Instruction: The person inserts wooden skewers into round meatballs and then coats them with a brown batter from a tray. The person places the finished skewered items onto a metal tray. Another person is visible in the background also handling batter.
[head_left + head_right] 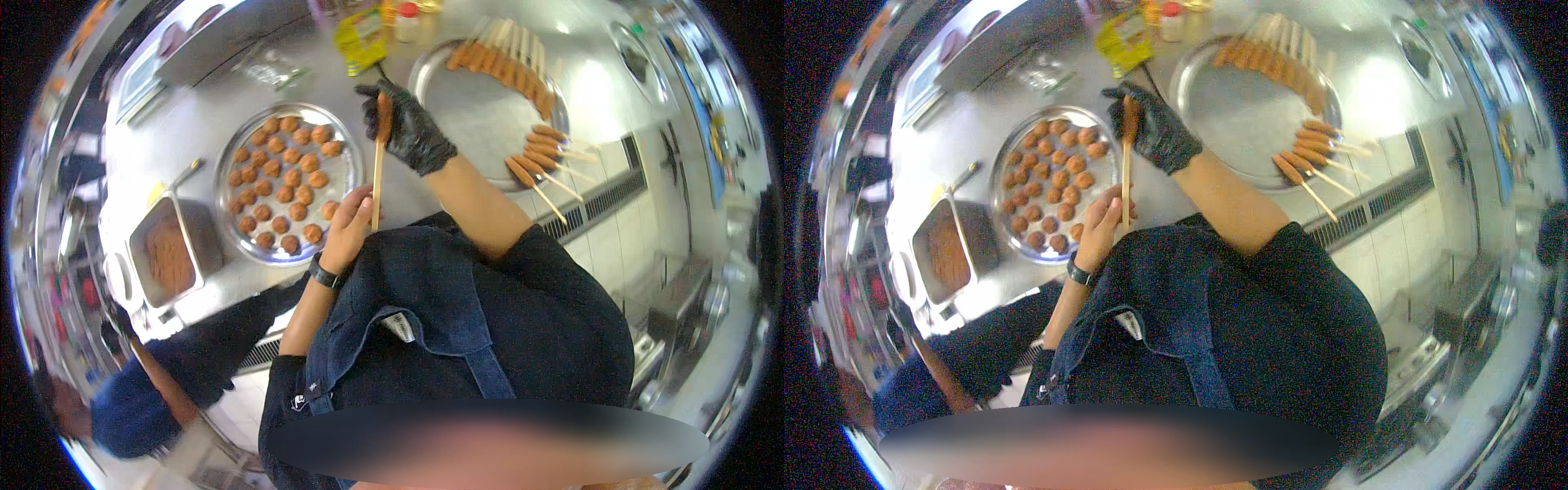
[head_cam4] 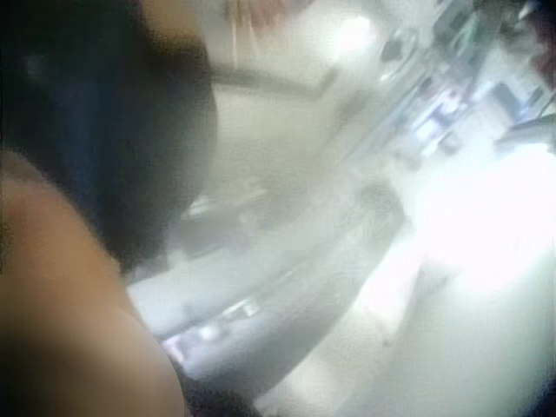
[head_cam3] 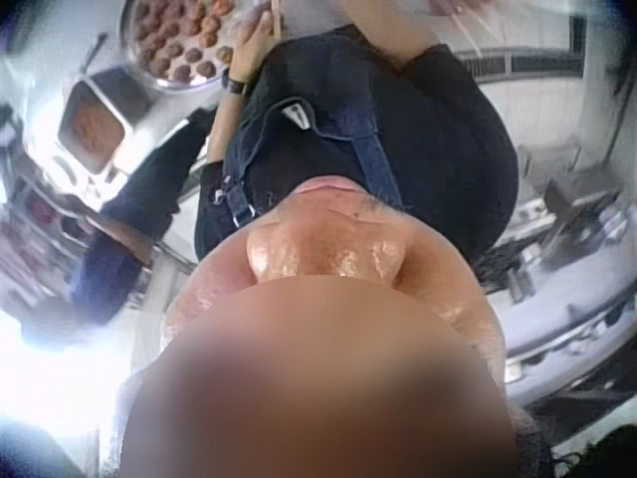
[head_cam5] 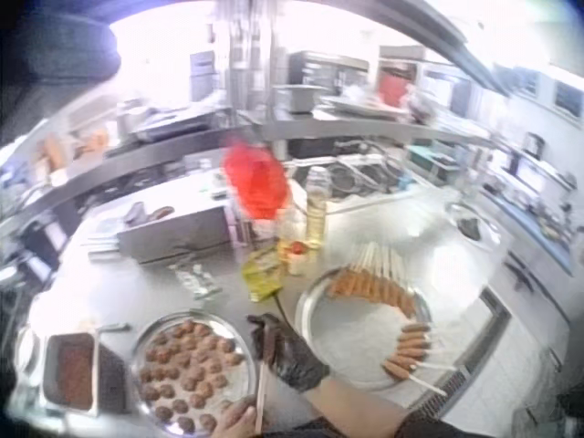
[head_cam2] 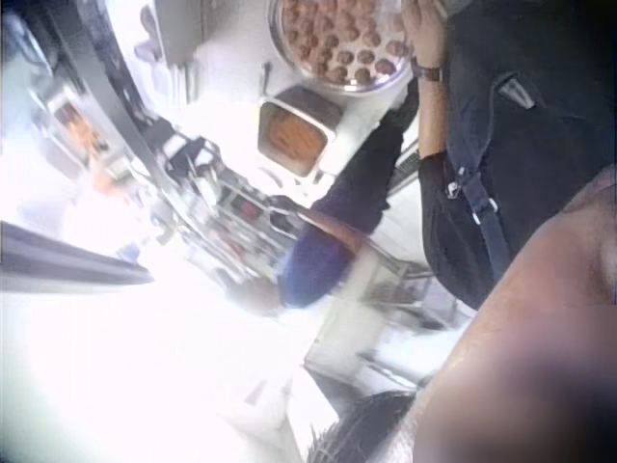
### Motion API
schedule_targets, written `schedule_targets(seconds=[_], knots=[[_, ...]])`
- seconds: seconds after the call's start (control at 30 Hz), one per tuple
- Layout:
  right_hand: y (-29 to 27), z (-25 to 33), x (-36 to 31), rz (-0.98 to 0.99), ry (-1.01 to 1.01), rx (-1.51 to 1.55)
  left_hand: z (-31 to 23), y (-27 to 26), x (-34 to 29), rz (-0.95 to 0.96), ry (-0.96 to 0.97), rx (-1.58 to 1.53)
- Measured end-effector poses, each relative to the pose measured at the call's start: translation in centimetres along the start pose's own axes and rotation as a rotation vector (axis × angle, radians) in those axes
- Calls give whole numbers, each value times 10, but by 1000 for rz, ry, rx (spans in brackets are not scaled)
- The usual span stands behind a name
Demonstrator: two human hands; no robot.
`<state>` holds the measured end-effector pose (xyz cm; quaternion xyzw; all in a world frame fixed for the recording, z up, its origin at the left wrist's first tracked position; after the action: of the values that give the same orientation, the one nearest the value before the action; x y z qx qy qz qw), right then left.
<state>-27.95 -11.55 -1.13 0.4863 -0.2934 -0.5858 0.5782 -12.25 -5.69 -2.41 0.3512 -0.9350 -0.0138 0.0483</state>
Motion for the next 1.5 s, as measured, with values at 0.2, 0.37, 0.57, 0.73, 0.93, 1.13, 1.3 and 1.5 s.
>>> schedule_targets(seconds=[0.2, 0.37, 0.57, 0.73, 0.93, 1.13, 1.3, 1.5], knots=[[-106, 109, -132, -560, -192, -786, 24, 10, 9, 127, -124, 28], [-168, 98, -188, -1163, -159, -1968, 40, 27, 14, 215, -219, -65], [-183, 69, -214, -1434, -20, -1988, 39, 40, 22, 307, -251, -36], [-154, 94, -228, -1388, -132, -2044, 39, 37, 23, 299, -271, -20], [-163, 75, -175, -997, -49, -2359, 41, 26, 20, 223, -271, -80], [-167, 66, -164, -905, 74, -2452, 35, 18, 14, 190, -235, -61], [-156, 70, -167, -994, 98, -2511, 33, 9, 9, 114, -231, -28], [-162, 75, -163, -1050, 409, -2395, 35, 6, 1, 61, -237, -20]])
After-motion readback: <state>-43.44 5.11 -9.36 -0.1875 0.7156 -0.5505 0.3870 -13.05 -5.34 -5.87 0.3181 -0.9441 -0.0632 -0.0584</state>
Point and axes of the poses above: each hand's wrist, its own x-axis towards the middle knuckle, its own y-axis out of the palm, z = x × y, the point moved 9 cm from there along x, towards the middle knuckle, and after that the axes turned 15 degrees about y, right-handed, at the moved point
